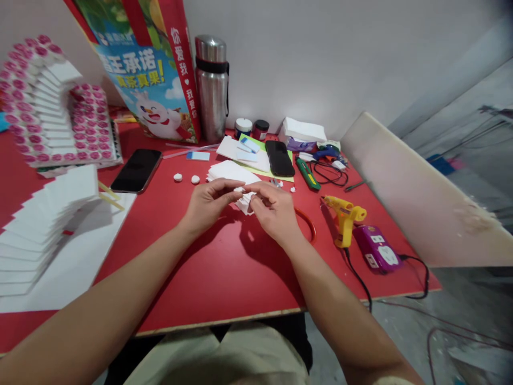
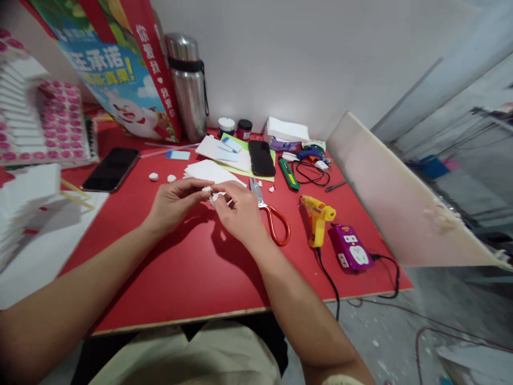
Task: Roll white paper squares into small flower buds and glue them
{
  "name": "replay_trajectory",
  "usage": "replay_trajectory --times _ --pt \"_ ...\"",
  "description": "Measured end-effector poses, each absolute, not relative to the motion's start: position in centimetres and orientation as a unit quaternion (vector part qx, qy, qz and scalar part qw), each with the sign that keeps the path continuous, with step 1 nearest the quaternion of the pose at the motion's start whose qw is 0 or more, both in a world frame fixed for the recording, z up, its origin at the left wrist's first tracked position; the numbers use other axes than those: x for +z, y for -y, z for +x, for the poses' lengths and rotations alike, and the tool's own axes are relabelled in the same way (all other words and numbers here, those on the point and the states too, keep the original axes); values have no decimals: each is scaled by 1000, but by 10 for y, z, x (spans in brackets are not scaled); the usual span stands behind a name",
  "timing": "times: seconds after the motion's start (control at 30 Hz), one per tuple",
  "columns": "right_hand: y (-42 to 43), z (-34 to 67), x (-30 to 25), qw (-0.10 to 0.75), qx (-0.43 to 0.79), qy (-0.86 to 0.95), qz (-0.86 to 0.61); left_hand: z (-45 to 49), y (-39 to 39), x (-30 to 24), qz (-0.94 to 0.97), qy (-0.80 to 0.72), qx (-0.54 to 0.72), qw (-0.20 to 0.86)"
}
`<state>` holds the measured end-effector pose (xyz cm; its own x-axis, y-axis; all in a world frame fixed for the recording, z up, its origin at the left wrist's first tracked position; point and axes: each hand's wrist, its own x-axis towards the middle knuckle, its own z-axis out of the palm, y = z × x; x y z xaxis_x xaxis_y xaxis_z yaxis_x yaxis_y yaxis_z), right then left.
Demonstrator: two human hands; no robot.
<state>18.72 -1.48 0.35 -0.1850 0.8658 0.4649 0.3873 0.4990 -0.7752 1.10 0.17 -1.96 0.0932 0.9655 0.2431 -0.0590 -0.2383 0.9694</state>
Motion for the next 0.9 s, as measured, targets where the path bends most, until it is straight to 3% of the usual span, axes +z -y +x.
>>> replay_trajectory --times 0.23,0.5,0.9 --pt "12 187 2 465 308 702 -443 12 -3 -20 548 -386 546 503" --pt "13 185 9 465 526 576 -419 12 -6 -20 406 -295 555 664" --pt "13 182 4 475 486 593 -432 15 -7 -22 348 -269 551 709"
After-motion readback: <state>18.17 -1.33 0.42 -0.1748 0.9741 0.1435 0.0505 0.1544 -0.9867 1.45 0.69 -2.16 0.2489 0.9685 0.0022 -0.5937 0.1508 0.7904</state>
